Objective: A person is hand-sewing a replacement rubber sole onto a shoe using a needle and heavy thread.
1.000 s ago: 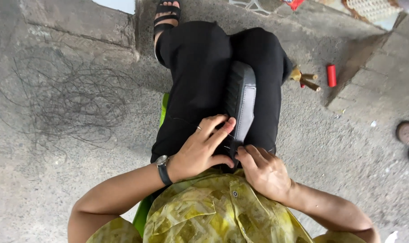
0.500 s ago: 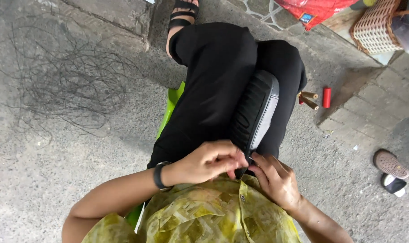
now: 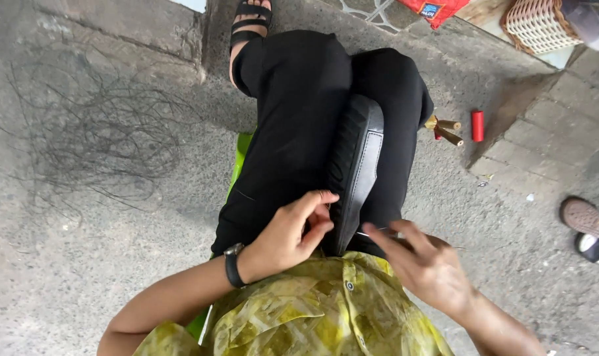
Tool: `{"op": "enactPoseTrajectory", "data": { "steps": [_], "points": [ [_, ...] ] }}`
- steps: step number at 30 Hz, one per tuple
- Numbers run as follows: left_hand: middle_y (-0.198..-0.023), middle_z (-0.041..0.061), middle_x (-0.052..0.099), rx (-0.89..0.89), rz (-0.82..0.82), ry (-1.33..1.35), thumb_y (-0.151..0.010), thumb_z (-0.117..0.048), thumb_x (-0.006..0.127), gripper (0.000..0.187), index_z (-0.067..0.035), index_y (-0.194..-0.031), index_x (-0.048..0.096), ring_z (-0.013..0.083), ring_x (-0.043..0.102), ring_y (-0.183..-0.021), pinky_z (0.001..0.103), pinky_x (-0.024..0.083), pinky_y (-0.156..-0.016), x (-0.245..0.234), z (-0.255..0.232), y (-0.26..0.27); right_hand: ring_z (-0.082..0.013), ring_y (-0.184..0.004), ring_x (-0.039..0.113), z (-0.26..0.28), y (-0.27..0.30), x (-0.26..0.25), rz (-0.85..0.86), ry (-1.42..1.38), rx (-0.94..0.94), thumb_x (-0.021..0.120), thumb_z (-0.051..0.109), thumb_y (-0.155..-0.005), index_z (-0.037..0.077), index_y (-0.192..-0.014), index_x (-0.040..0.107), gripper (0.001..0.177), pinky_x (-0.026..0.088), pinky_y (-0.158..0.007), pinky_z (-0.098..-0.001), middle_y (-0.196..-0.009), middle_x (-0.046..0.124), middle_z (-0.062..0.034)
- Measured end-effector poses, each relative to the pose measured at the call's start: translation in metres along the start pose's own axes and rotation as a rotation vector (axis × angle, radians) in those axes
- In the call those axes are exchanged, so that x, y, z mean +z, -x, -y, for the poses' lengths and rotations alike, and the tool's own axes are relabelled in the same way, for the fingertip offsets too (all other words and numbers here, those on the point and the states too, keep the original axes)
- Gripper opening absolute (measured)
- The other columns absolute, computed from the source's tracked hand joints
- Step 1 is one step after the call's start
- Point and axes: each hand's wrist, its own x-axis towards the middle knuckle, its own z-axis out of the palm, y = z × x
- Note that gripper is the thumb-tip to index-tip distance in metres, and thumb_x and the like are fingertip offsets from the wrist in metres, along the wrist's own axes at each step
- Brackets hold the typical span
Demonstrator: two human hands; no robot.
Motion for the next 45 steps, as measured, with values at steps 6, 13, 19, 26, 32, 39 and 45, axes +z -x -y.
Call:
{"op": "enactPoseTrajectory", "data": {
  "steps": [6,13,19,26,32,39,45],
  "points": [
    [-0.088,0.004,0.064,-0.003,-0.027,-0.022,-0.09,-0.003,0.058,0.046,-0.008,-0.135,0.045,0.0141,0.064,-0.08,0.026,0.053,-0.086,0.011,0.018,0.011,-0.0133,-0.037,0.044,0.004,-0.022,0.005,-0.103,-0.072,-0.017,0.053,0.006,-0.087,0.023,-0.123,0.063,0.041,0.037,-0.03,-0.0269,-0.095,0.056,-0.0006],
    [-0.087,0.006,0.063,0.024,-0.032,-0.025,-0.091,-0.002,0.059,0.048,-0.008,-0.136,0.045,0.0148,0.064,-0.082,0.026,0.054,-0.087,0.016,0.02,0.01,-0.0102,-0.037,0.037,0.004,-0.015,0.008,-0.089,0.05,-0.028,0.06,0.006,-0.084,0.025,-0.127,0.06,0.047,0.038,-0.031,-0.0255,-0.096,0.056,0.0003],
    [-0.086,0.005,0.064,0.121,-0.048,-0.051,-0.091,0.0,0.059,0.048,-0.005,-0.136,0.044,0.0164,0.065,-0.084,0.029,0.053,-0.095,0.017,0.023,0.009,-0.0095,-0.048,0.044,0.015,-0.017,0.008,-0.044,0.245,-0.032,0.065,0.003,-0.077,0.024,-0.129,0.058,0.056,0.043,-0.035,-0.0242,-0.087,0.054,0.0009],
    [-0.103,0.01,0.065,0.089,-0.055,-0.015,-0.09,-0.001,0.058,0.046,-0.005,-0.135,0.047,0.015,0.065,-0.083,0.026,0.055,-0.086,0.011,0.021,0.012,-0.023,-0.059,0.06,0.023,-0.026,0.037,-0.172,-0.132,-0.012,0.058,0.007,-0.089,0.003,-0.114,0.052,0.026,0.049,-0.041,-0.0346,-0.091,0.06,-0.0103],
    [-0.078,0.002,0.062,-0.063,-0.052,0.043,-0.086,-0.007,0.066,0.045,-0.006,-0.125,0.044,0.0114,0.056,-0.06,0.025,0.049,-0.058,0.005,0.01,0.007,-0.021,-0.068,0.067,0.021,-0.024,0.037,-0.253,-0.232,0.018,0.063,0.02,-0.091,0.006,-0.117,0.054,0.031,0.055,-0.054,-0.0314,-0.1,0.065,-0.0104],
    [-0.094,0.013,0.062,0.063,0.043,-0.278,-0.085,-0.011,0.054,0.029,-0.004,-0.113,0.053,0.0256,0.063,-0.074,0.036,0.05,-0.068,0.004,-0.017,-0.007,-0.0088,-0.037,0.036,0.007,-0.011,0.009,-0.042,0.128,-0.028,0.058,0.01,-0.082,0.027,-0.131,0.056,0.052,0.04,-0.033,-0.0297,-0.084,0.054,0.0044],
    [-0.073,0.003,0.044,0.557,0.062,-0.646,-0.094,-0.009,0.059,0.014,-0.008,-0.105,0.067,0.0205,0.047,-0.065,0.033,0.041,-0.052,0.013,0.0,-0.007,-0.0057,-0.043,0.052,-0.012,0.006,-0.019,0.11,-0.141,-0.097,0.058,0.016,-0.088,0.028,-0.131,0.05,0.046,0.046,-0.029,-0.0217,-0.101,0.058,0.0021]
  ]
}}
